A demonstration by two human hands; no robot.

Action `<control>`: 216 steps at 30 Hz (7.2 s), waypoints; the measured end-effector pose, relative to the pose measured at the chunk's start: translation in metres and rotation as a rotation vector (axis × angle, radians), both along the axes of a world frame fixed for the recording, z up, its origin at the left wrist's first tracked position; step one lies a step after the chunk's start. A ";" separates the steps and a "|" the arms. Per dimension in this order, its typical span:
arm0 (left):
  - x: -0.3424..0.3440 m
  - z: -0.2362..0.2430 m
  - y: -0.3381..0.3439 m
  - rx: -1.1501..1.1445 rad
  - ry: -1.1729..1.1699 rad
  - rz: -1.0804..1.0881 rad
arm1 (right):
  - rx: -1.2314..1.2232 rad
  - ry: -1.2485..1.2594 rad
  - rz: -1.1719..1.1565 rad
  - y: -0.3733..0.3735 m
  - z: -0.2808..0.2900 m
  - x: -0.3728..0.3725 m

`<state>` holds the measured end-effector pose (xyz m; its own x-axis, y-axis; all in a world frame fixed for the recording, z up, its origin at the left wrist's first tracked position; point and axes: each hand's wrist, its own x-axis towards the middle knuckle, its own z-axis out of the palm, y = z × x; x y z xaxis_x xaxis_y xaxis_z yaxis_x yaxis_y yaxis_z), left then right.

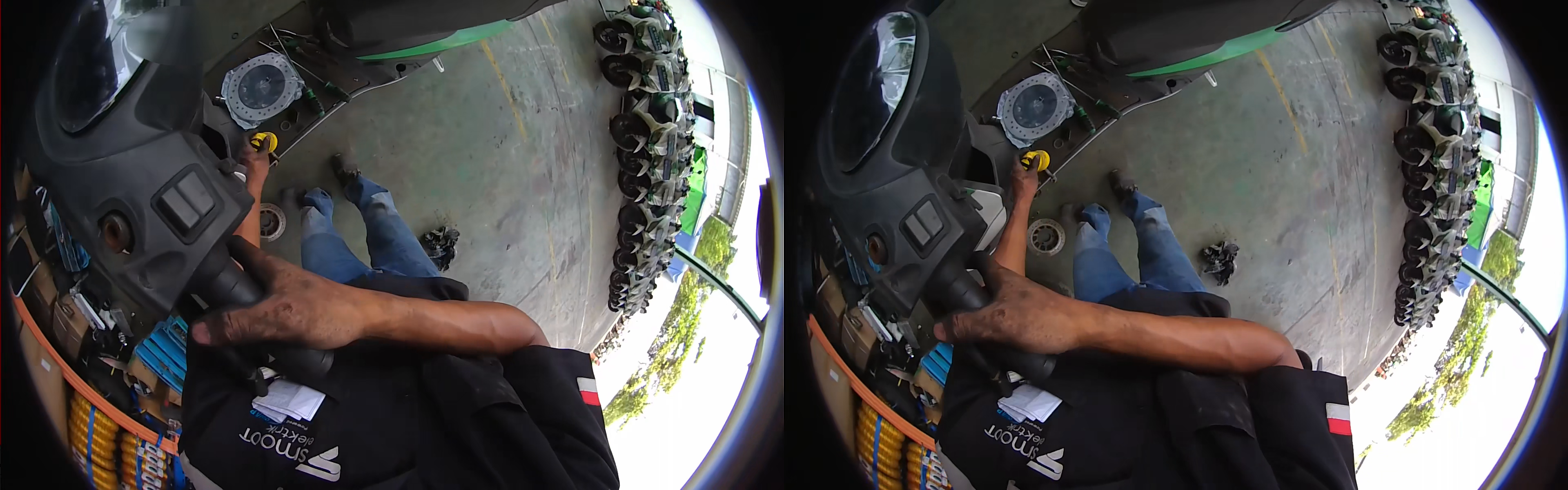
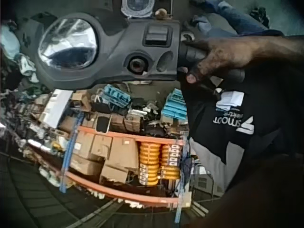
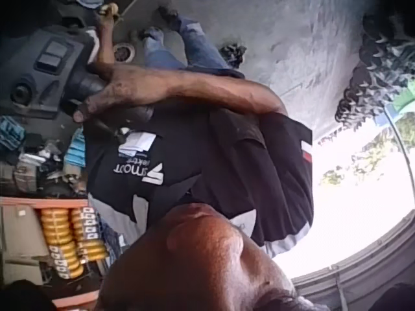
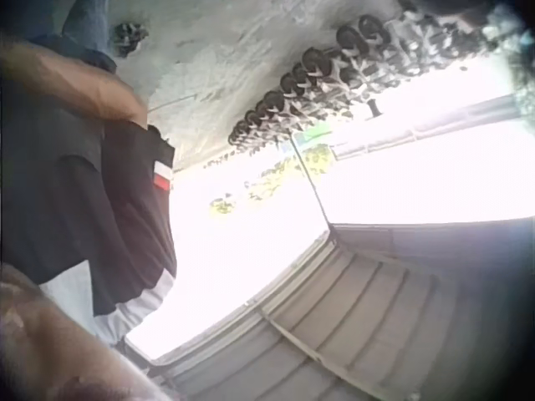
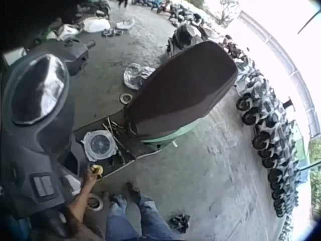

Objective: The person applies a substance from a yellow bottle to the dashboard area of a motorcycle and then handles the handlebars, turning them from side to side.

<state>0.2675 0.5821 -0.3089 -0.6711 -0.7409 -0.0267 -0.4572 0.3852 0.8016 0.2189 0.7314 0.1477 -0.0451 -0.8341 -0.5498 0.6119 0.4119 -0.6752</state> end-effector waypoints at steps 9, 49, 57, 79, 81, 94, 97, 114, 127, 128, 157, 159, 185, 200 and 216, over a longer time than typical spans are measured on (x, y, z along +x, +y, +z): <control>-0.006 -0.037 -0.004 -0.074 -0.085 -0.105 | 0.077 -0.014 -0.003 0.003 0.009 -0.018; 0.326 -0.002 0.200 0.454 -0.413 0.792 | 0.045 -0.282 0.100 -0.005 0.010 0.006; 0.255 0.090 0.224 0.035 -0.342 0.733 | 0.015 0.282 0.154 -0.008 0.008 0.008; 0.048 0.543 0.184 -0.393 -0.523 0.813 | -0.214 0.296 0.450 0.002 -0.044 -0.051; 0.030 0.539 0.188 -0.333 -0.691 0.826 | -0.222 0.232 0.497 0.010 -0.045 -0.072; 0.013 0.530 0.174 -0.230 -0.717 0.868 | 0.023 0.451 -0.066 0.031 -0.136 -0.246; 0.014 0.534 0.178 -0.250 -0.754 0.744 | 0.001 0.622 -0.005 0.032 -0.144 -0.253; 0.024 0.499 0.192 -0.499 -0.474 0.859 | -0.383 0.895 0.412 -0.023 -0.124 -0.218; 0.013 0.484 0.205 -0.404 -0.530 0.962 | -0.848 1.641 0.533 -0.135 -0.053 -0.286; 0.013 0.478 0.210 -0.551 -0.495 0.964 | -0.938 1.723 0.551 -0.148 -0.045 -0.292; -0.033 0.492 0.187 -0.042 -0.559 1.290 | -0.917 1.728 1.469 -0.486 -0.045 -0.377; -0.030 0.491 0.184 -0.044 -0.531 1.286 | -0.852 1.568 1.453 -0.484 -0.053 -0.371; -0.034 0.475 0.191 -0.160 -0.465 1.339 | -0.985 1.204 1.055 -0.523 -0.097 -0.455; -0.034 0.467 0.196 -0.401 -0.385 1.308 | -0.984 1.181 1.046 -0.528 -0.099 -0.473; -0.027 0.479 0.180 -0.345 -0.309 1.271 | -1.307 1.498 1.158 -0.490 -0.058 -0.407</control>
